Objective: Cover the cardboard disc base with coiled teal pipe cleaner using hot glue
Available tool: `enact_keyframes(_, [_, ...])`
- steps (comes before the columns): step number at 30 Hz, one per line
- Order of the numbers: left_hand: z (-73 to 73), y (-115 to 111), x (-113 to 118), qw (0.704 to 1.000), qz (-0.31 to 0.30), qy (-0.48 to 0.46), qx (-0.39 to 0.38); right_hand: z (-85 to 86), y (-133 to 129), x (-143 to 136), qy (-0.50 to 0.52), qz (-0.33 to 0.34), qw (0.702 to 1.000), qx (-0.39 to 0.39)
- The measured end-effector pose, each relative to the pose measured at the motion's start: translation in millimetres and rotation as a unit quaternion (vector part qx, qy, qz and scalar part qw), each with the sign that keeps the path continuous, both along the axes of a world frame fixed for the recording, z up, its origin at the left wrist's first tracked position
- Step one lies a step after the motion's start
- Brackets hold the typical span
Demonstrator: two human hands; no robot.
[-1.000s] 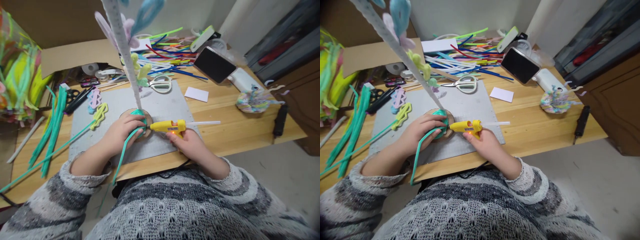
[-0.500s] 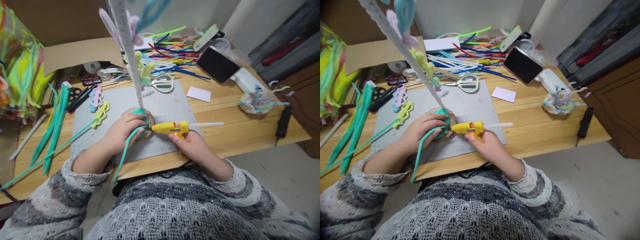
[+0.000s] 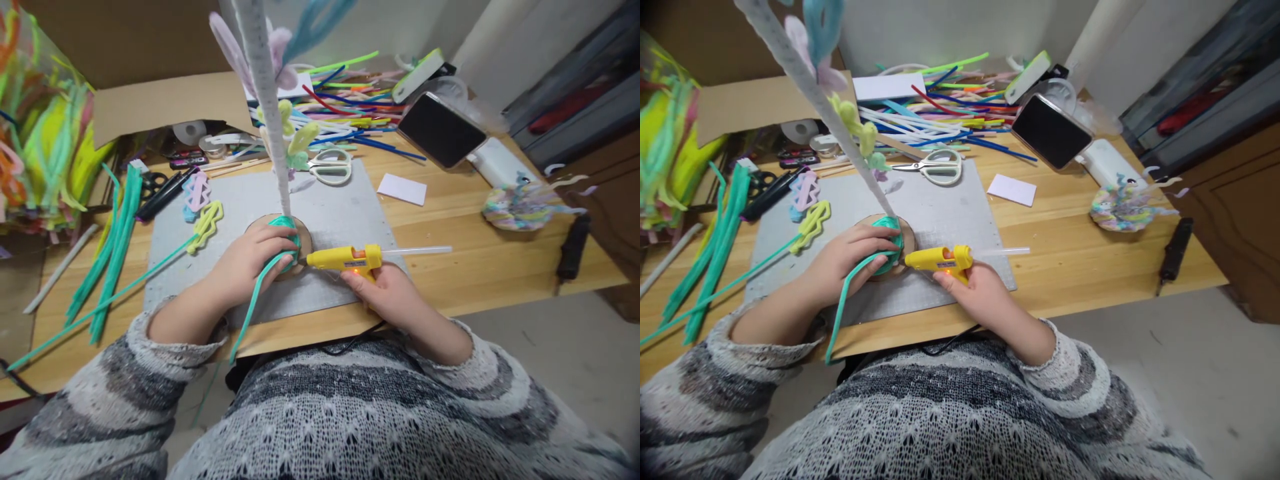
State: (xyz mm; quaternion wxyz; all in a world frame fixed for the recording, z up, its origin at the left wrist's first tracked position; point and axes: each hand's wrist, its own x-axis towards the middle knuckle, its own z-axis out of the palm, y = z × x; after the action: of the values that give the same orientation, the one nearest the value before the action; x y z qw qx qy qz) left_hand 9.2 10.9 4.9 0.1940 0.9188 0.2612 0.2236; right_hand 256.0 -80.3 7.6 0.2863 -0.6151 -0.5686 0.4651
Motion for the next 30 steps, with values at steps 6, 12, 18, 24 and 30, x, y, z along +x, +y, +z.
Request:
enact_keyframes(6, [-0.5,0.4,-0.5,1.000,-0.003,-0.002,0.003,0.5,-1.2,-0.1,-0.003,0.003,1.000,0.005])
enact_keyframes(12, [1.7,-0.8,0.4,1.000,0.001,-0.004,0.001,1.3,-2.3,-1.1,-0.013,0.009,1.000,0.013])
enact_keyframes(18, [1.2,-0.9,0.2,1.000,0.003,-0.001,0.003,-5.4,-2.4,0.0,-0.010,0.024,0.999,0.028])
enact_keyframes(24, [1.5,-1.2,0.1,1.000,0.000,0.002,0.006,-8.6,-6.2,0.8,-0.007,0.041,0.998,0.038])
enact_keyframes(30, [-0.7,-0.7,-0.2,1.000,-0.003,-0.007,0.009,-12.2,-13.2,2.9,-0.054,0.040,0.996,0.059])
